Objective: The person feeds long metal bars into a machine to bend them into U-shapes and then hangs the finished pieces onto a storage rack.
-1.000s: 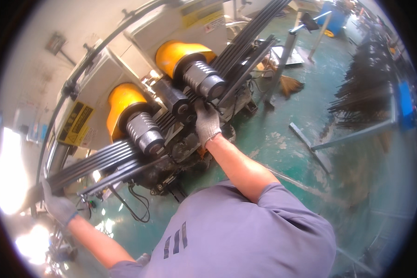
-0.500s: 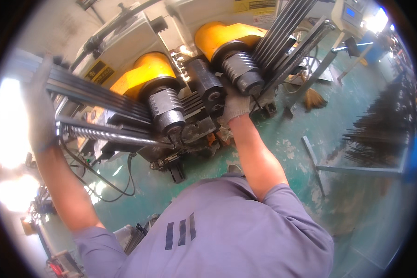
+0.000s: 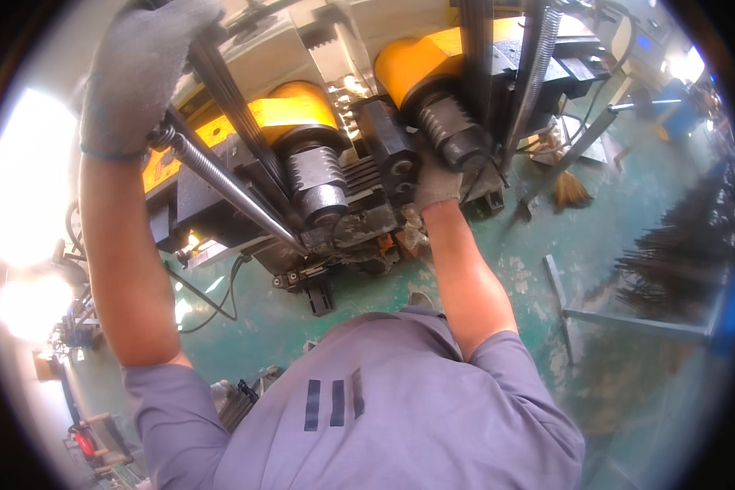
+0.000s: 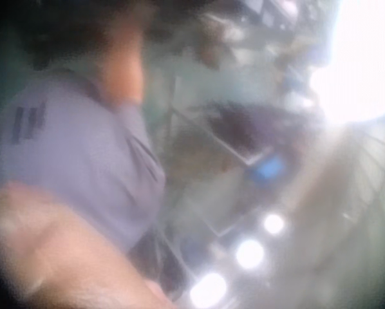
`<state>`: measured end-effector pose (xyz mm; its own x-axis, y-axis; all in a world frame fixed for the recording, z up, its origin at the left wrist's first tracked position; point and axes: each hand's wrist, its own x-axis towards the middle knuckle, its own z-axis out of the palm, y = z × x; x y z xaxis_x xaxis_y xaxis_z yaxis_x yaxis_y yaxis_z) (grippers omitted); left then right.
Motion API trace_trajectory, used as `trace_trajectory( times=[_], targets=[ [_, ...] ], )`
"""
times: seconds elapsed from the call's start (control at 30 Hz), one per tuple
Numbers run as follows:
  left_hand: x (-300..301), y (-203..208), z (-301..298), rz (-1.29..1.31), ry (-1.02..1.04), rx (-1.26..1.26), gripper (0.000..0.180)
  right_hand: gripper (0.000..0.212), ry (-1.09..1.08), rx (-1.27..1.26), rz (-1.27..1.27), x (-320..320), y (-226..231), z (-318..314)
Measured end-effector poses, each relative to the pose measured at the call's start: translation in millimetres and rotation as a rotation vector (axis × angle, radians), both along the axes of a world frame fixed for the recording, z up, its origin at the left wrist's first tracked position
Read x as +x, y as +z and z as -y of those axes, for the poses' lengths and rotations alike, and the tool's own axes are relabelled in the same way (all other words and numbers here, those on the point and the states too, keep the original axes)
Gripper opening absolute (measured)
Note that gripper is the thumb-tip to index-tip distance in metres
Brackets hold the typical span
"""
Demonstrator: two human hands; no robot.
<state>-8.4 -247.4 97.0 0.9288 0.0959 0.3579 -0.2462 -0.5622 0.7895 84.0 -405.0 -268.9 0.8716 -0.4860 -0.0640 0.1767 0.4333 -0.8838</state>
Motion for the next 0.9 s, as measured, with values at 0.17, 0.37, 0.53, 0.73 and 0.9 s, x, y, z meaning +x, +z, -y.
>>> trace_trajectory(
  times=[0.17, 0.37, 0.53, 0.73, 0.9],
  targets=[
    [1.7, -2.8, -11.7, 0.021, -0.063, 0.044, 0.023, 0.039, -0.015, 0.186, -0.025, -7.5, 17.4, -8.5],
    [-0.9, 1.7, -3.2, -0.008, 0.029, 0.099, 0.020, 0.041, 0.018, 0.209, 0.000, -6.0, 13.5, -4.7],
    [2.0, -3.5, -8.0, 0.038, -0.030, 0.055, 0.023, 0.040, -0.010, 0.137, 0.039, 5.1, -4.7, 1.2],
    [-4.0, -7.6, -1.1, 0.074, 0.041, 0.045, 0.031, 0.045, 0.021, 0.152, 0.035, 0.2, 3.2, -1.1],
    [-2.8, -3.3, -5.8, 0.061, 0.023, 0.016, 0.032, 0.043, 0.018, 0.109, 0.080, 4.2, -4.2, -0.3]
  ],
)
